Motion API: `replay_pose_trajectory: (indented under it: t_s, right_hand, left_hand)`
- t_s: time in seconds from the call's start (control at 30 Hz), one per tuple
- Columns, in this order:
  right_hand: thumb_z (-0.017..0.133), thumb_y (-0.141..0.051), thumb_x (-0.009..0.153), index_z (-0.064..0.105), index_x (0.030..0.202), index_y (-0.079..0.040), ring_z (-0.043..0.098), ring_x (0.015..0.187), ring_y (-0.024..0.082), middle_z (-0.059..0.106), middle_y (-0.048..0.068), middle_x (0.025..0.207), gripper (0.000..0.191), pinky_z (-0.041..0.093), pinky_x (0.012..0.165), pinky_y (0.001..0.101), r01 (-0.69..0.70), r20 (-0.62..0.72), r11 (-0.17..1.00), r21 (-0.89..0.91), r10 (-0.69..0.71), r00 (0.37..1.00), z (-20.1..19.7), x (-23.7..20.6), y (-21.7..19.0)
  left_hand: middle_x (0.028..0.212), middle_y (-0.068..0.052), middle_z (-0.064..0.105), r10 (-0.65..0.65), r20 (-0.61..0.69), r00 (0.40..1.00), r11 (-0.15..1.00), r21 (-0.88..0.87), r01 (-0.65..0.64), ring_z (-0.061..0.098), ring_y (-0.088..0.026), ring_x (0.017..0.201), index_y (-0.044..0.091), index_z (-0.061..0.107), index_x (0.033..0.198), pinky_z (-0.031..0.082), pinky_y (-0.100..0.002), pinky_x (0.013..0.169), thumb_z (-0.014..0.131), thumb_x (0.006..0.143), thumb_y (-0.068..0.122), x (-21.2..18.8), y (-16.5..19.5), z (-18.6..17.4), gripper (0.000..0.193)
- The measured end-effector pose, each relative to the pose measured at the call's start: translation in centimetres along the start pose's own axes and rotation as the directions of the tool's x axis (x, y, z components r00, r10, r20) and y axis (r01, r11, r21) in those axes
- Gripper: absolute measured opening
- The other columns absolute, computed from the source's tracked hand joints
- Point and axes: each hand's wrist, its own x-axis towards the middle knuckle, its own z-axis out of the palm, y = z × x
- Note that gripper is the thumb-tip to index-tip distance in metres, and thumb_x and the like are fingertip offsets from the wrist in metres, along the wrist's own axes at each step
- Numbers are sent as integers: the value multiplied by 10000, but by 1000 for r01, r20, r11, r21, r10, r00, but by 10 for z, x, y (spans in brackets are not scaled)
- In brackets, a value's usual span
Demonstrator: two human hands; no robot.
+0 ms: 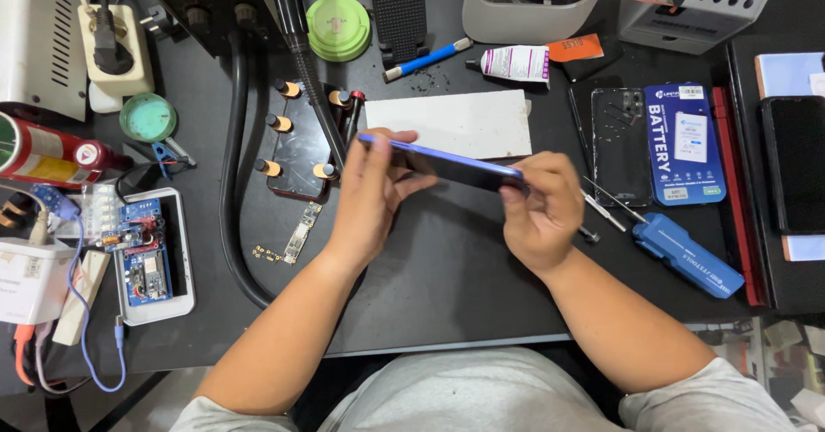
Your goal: The person assembles a smartphone by installing a battery, connecting ribbon cables, and placing the back cover. They handle the motherboard, battery, and casing components on a cluttered workbench.
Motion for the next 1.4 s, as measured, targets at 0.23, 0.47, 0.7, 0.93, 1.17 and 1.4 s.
replay_pose_trajectory:
  t_s: [0.23,0.47,0.7,0.93,1.17,1.4]
  right_hand:
    - [663,-75,1060,531,1092,-2,631,920,225,513,98,1039,154,515,739,267,36,-48,998,-54,-39,998,-11,-7,3]
    - [685,-124,1026,551,1081,7,607,885,214,525,93,1021,195,540,747,314,95,-46,995,-27,-96,994,-8,0,-6]
    - [666,-114,1058,549,1125,-12,615,901,227,539,106,1072,168,531,766,285,64,-96,995,-82,-72,993,-8,6,-14]
    - [701,-163,934,440,1225,56,547,989,225,504,156,1123,448,487,885,285,-131,12,988,76,131,991,-2,8,-19]
    - [668,-17,1041,571,1199,-6,641,1019,220,633,138,1133,185,520,909,294,-154,91,987,55,148,985,13,-7,1]
    - [659,15,967,637,1081,3,625,928,257,550,132,1011,117,538,826,341,110,98,978,-177,-94,991,-6,6,-1]
  left_hand:
    - [1434,-156,497,449,460,766,343,703,-623,516,-272,1352,60,581,1319,456,-400,1106,934,740,163,-13,22,16,686]
    - [1170,-82,663,304,374,876,662,579,-477,665,-155,1090,41,644,1200,541,-296,993,819,951,25,-7,10,7,305]
    - [1086,-51,717,34,238,971,861,487,-150,658,-84,977,39,595,1169,527,-229,850,737,957,60,-8,-8,1,257]
    - [1193,-40,629,-114,168,979,946,319,55,623,-80,1026,93,543,1220,542,-260,837,693,977,97,-7,-8,6,285]
    - [1305,-118,591,-64,228,972,989,144,32,646,-223,1151,116,438,1365,574,-387,968,618,1033,99,-6,-5,7,378]
    - [1260,-101,667,313,433,846,769,407,-493,669,-190,1180,38,578,1266,533,-315,1056,817,925,-59,-9,19,-6,428]
